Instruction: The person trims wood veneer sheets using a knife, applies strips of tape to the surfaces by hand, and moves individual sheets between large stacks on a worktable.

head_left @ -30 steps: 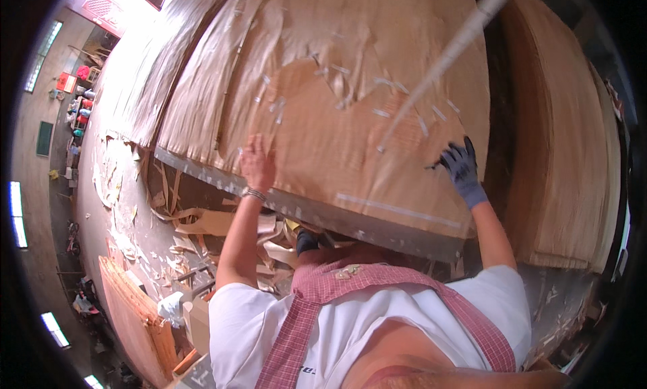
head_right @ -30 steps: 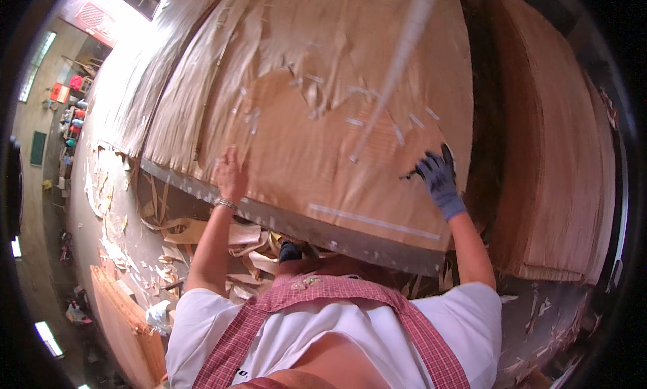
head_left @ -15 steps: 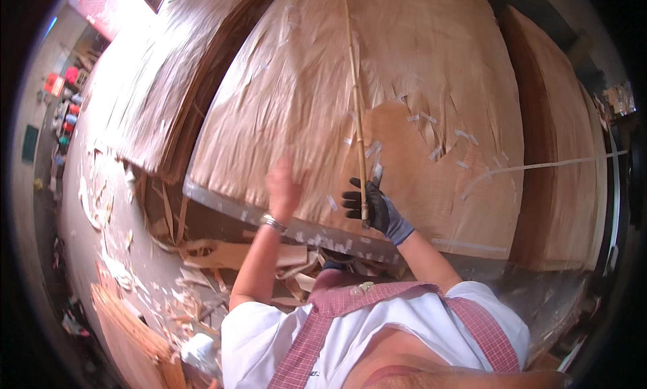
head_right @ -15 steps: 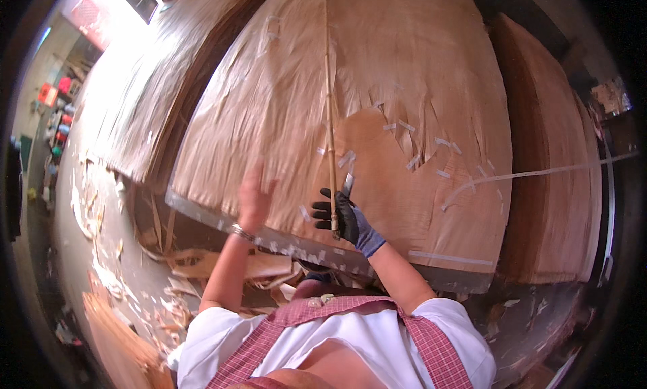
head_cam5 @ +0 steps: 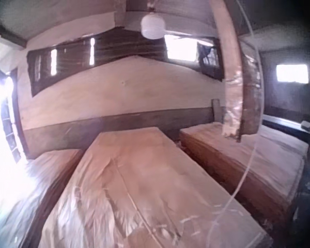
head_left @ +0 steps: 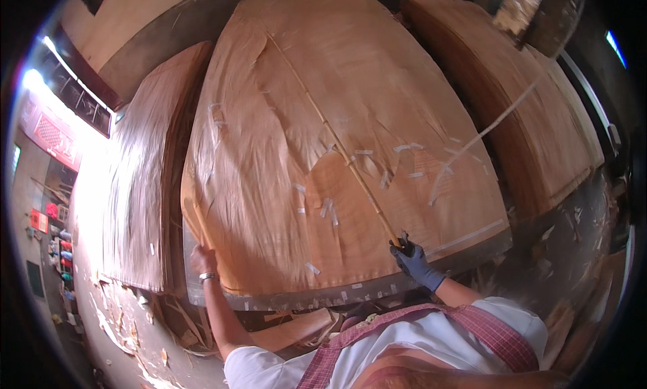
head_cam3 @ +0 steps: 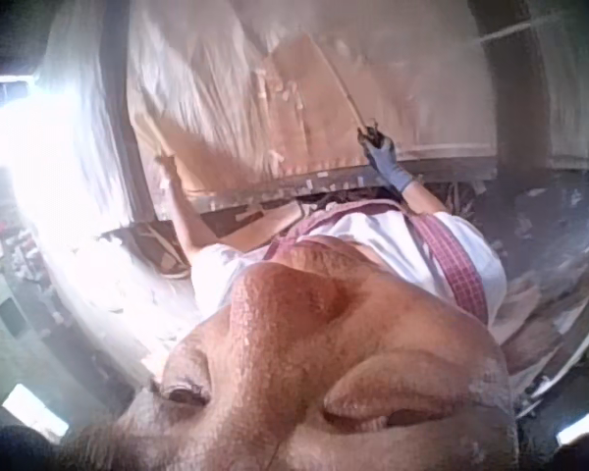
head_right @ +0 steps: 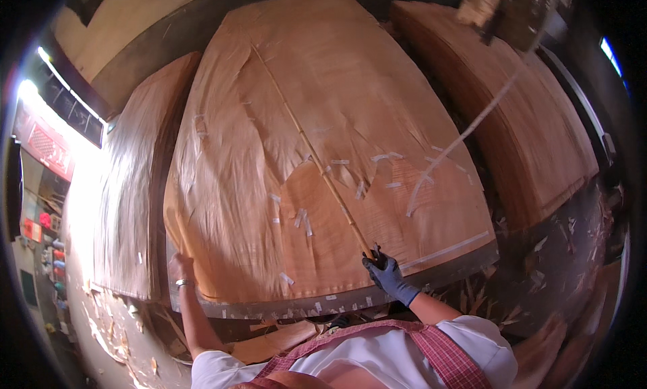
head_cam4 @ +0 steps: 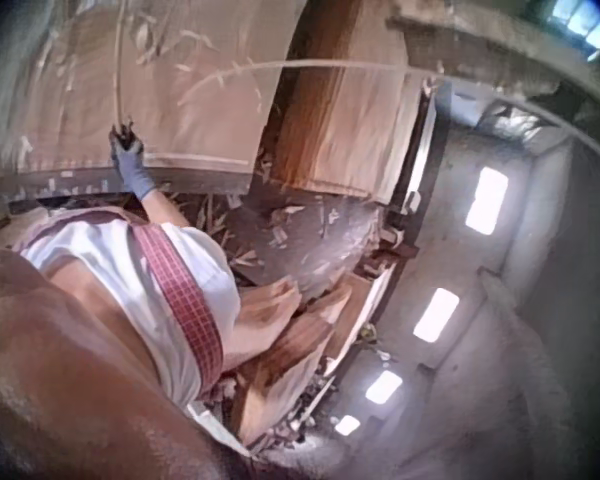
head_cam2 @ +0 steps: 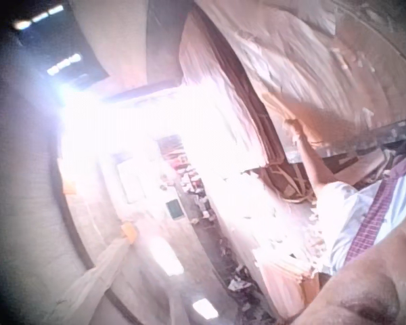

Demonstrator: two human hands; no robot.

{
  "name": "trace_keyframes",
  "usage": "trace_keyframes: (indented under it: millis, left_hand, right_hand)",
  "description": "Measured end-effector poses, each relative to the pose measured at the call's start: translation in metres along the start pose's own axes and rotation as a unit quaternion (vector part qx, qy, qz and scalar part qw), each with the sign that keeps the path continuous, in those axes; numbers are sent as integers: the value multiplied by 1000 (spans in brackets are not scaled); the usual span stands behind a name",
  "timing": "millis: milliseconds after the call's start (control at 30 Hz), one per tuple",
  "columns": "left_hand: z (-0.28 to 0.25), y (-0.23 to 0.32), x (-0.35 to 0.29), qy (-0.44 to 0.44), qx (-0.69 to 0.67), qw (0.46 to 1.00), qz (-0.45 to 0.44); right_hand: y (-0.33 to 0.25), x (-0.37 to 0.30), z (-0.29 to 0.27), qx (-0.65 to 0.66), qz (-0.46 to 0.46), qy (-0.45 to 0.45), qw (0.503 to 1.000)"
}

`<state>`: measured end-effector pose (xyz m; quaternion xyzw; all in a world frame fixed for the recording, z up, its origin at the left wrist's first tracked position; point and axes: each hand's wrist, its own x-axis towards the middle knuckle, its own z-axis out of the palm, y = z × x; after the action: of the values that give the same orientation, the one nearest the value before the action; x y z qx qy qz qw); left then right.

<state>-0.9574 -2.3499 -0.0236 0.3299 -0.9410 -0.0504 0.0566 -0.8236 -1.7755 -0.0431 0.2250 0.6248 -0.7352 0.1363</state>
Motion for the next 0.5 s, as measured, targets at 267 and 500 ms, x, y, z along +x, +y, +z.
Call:
trace_keyframes:
  millis: [267,500]
  left_hand:
    - [-6,337,-155,-89,-183,945,255]
    - [-4,532,-270,-182,-77,921,336]
  right_hand:
    - [-9,23,-73,5,61,-63,996]
    - [15,75,-102,-30,-11,-97,995]
